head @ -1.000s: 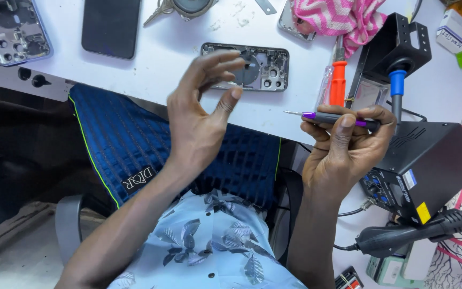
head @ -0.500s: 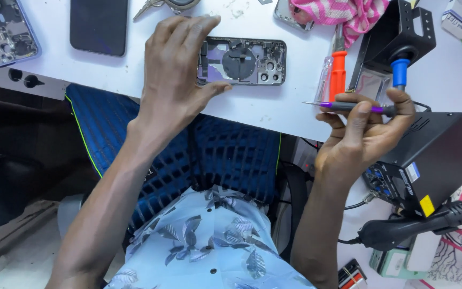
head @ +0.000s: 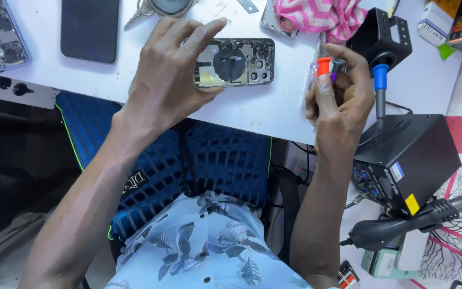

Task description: Disassembling a smartphone to remove internal components like the speaker and motherboard using a precision screwdriver.

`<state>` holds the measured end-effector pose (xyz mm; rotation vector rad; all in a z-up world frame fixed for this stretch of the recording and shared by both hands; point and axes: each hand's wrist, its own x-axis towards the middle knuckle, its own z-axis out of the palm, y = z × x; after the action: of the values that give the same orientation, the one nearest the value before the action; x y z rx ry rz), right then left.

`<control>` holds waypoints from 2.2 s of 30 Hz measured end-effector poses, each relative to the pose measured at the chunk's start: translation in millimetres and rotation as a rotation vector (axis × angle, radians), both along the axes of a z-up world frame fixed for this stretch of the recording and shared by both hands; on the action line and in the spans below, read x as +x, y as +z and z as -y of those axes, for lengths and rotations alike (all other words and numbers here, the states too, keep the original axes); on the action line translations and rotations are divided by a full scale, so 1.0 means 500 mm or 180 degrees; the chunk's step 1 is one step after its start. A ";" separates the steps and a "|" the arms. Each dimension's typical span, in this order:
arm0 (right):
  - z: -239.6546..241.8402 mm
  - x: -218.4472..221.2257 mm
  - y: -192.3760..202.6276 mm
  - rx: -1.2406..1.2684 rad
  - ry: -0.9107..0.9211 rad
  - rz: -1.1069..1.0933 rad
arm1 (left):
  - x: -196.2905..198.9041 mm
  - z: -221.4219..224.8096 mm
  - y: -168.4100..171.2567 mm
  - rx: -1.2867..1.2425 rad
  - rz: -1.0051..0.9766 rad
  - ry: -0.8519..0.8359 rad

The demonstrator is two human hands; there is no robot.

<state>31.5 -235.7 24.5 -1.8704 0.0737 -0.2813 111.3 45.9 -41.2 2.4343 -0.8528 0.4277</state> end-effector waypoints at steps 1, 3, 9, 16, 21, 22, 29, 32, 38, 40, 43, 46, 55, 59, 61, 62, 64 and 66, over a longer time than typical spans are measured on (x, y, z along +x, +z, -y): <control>0.005 -0.002 0.000 0.0002 -0.0052 -0.0084 | 0.005 0.001 0.009 0.0073 0.0149 -0.0027; 0.004 -0.018 -0.007 0.0065 -0.0101 -0.0192 | 0.006 0.000 0.035 0.0207 0.0274 -0.0056; 0.035 -0.049 -0.010 -0.0110 -0.0300 0.0016 | -0.010 0.035 0.101 -0.0855 -0.1237 0.0447; 0.049 -0.061 -0.005 -0.0006 -0.0373 0.0071 | 0.001 0.029 0.088 -0.1018 -0.2857 0.0657; 0.050 -0.062 -0.011 0.0013 -0.0414 0.0087 | 0.025 0.033 0.076 -0.1008 -0.2935 0.0551; 0.049 -0.063 -0.012 0.0040 -0.0406 0.0072 | 0.026 0.031 0.074 -0.0926 -0.2939 0.0422; 0.029 -0.061 -0.002 -0.0054 -0.0427 -0.0244 | -0.020 0.006 0.101 -0.0862 -0.1694 -0.0290; 0.006 -0.052 -0.012 0.0150 -0.0405 -0.0572 | -0.062 -0.009 0.060 0.0037 -0.0304 -0.0362; -0.028 -0.044 -0.076 0.1071 -0.0305 -0.0875 | -0.125 -0.040 0.010 -0.0193 0.0307 -0.0730; -0.037 -0.058 -0.077 0.1295 -0.0226 -0.0831 | -0.135 -0.044 0.008 -0.0524 0.0269 -0.0723; -0.054 -0.074 -0.071 0.1699 -0.0132 -0.0628 | -0.176 -0.016 -0.009 -0.1570 -0.0420 -0.0412; -0.069 -0.099 -0.082 0.1949 -0.0199 -0.0419 | -0.220 0.027 0.016 -0.3296 -0.1927 -0.0329; -0.068 -0.123 -0.106 0.1798 0.0056 -0.0009 | -0.252 0.049 0.051 -0.4930 -0.3121 -0.0914; -0.065 -0.118 -0.096 0.1652 0.0076 0.0007 | -0.249 0.052 0.052 -0.4798 -0.3012 -0.0689; -0.074 -0.095 -0.076 0.1499 0.0012 -0.0114 | -0.233 0.055 0.046 -0.4806 -0.2894 -0.0680; -0.078 -0.088 -0.064 0.1342 -0.0058 -0.0259 | -0.229 0.058 0.043 -0.4825 -0.2794 -0.0657; -0.076 -0.086 -0.056 0.1001 -0.0173 -0.0161 | -0.217 0.050 0.027 -0.4586 -0.2488 -0.0767; -0.074 -0.088 -0.051 0.0658 -0.0280 -0.0048 | -0.207 0.050 0.012 -0.4342 -0.2165 -0.0880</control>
<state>-12.2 -198.6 -1.1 -1.6665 0.1889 -0.3082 7.8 20.9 -35.2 1.0324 -0.3363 -0.0035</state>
